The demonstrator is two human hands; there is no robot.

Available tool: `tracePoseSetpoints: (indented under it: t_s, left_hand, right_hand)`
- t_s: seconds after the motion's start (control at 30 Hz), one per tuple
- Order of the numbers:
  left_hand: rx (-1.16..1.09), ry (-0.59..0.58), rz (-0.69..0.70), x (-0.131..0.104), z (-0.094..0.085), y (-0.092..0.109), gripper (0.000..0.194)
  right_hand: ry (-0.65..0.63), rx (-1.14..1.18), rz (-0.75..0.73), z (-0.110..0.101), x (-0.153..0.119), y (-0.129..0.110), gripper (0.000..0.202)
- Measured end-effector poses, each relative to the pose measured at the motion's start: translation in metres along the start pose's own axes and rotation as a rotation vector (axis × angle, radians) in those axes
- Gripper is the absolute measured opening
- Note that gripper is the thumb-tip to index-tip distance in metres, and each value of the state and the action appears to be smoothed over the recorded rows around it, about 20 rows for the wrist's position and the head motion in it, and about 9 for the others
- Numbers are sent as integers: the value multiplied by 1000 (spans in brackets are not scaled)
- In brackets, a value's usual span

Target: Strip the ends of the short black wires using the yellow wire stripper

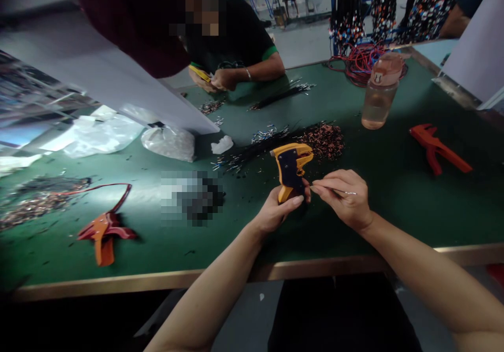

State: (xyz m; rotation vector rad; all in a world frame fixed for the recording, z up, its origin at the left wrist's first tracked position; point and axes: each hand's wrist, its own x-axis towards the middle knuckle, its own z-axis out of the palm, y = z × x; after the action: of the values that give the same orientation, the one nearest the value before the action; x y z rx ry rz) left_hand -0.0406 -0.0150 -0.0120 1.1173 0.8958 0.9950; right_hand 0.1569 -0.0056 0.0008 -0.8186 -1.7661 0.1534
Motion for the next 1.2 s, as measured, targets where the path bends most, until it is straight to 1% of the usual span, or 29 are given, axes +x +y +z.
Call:
tracePoseSetpoints:
  t_s: [0.17,0.33,0.5,0.63,0.7,0.77,0.83,0.87,0.93,1.0,1.1,1.2]
  left_hand:
    - [44,26,-3,0,2,3,45]
    - [108,30,-11,-1,4,8,45]
    - [175,128,-23,-1,8,8,44]
    - [152,150,-50,2,8,6,45]
    - [82,146,-39,3,7,6,44]
    - [-25,131,-25,4,5,6,47]
    - [-109,118,-25,3,3,8,48]
    - [-126,119,-19,2,2,9,47]
    - [-107,109,-51,0,-1,10,42]
    - [-105,102,-86,-2,-4,11,44]
    - [-92,91,-93,-5,-6,11,48]
    - [-36,95,-132,-7,-5,15,50]
  right_hand:
    - [-25,17,17,-1,1,-1,11]
    - [15,39,-22,0,2,-2,10]
    - [14,56,-15,0,1,-3,8]
    - [14,51,22,1,0,-3,11]
    - [33,76,78,3,0,-2,15]
    - [85,132,171,4,1,0,21]
    - [151,185,312,6,2,4,29]
    - [159,207,394,8,2,6,32]
    - [130,262,542,10,3,10,38]
    - [81,338,649,14,2,12,40]
    - [37,410,722,21,-1,13,42]
    - [10,414,706,24,-4,11,41]
